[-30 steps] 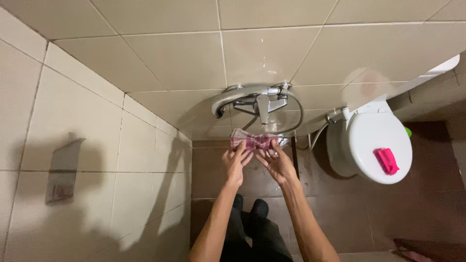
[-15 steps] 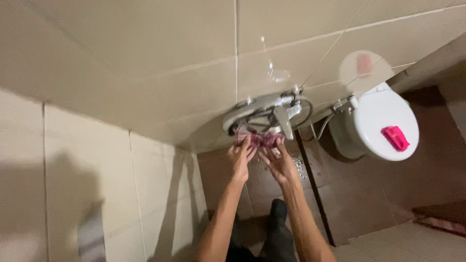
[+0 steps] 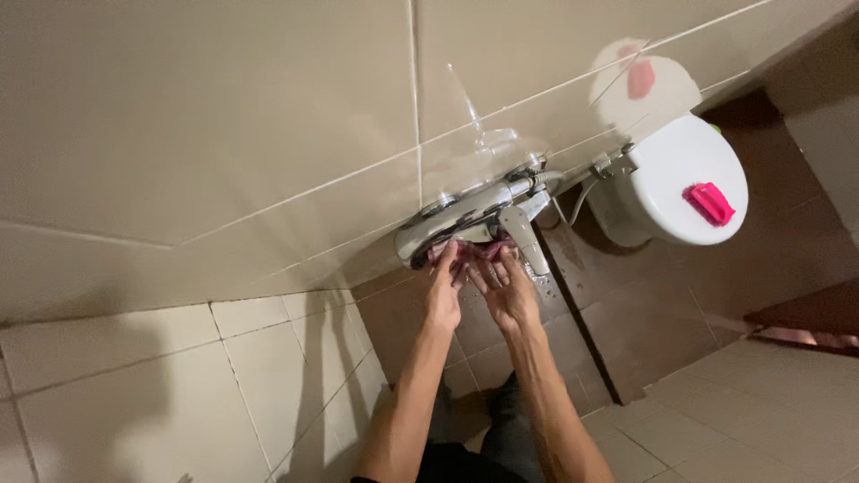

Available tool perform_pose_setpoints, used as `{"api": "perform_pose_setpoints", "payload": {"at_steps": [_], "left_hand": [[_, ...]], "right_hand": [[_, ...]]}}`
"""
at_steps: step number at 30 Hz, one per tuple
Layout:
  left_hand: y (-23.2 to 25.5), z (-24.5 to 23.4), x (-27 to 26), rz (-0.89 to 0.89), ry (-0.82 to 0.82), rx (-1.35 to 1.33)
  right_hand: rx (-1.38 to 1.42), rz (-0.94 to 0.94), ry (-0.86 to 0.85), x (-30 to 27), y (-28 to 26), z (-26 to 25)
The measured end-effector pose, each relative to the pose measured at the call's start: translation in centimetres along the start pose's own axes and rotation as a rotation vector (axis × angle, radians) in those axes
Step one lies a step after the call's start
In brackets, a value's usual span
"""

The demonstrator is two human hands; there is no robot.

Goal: The person holds a cloth under a running faucet to dampen it and then uses the cloth to wipe the chrome surfaces of the shower mixer and faucet handle.

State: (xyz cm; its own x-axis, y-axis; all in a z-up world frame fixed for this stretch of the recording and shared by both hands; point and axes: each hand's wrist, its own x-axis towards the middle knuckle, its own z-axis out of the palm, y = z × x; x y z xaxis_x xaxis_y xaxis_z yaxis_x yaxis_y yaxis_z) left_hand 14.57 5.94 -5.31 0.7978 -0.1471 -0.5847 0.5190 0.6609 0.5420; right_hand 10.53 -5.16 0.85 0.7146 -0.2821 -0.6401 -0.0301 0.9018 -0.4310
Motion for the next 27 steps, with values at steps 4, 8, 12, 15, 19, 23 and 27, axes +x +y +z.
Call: {"api": "perform_pose_setpoints", "payload": {"at_steps": [4, 8, 12, 15, 19, 23, 27], "left_hand": [[0.0, 0.1, 0.1, -0.022, 0.044, 0.025], [0.1, -0.4, 0.4, -0.064, 0.082, 0.092], [0.4, -0.4, 0.4, -0.061, 0.056, 0.099], [0.9, -0.3, 0.0, -0.022, 0.093, 0.082], [0.5, -1.2, 0.1, -0.077, 0.076, 0.085], [-0.6, -1.6, -0.1, -0.094, 0.054, 0.097], [0.7, 0.6, -1.5, -0.026, 0.097, 0.044]], "right_hand": [[-0.014, -0.033, 0.017, 0.1, 0.7, 0.3], [-0.022, -0.051, -0.007, 0.5, 1.7, -0.4], [-0.088, -0.083, -0.033, 1.2, 2.2, -0.9], [-0.123, -0.082, -0.051, 1.0, 2.0, -0.7], [-0.109, -0.063, 0.007, -0.6, 1.2, 0.5], [-0.053, -0.052, -0.001, -2.3, 0.6, 0.6], [-0.008, -0.048, 0.05, -2.3, 0.6, 1.2]]}}
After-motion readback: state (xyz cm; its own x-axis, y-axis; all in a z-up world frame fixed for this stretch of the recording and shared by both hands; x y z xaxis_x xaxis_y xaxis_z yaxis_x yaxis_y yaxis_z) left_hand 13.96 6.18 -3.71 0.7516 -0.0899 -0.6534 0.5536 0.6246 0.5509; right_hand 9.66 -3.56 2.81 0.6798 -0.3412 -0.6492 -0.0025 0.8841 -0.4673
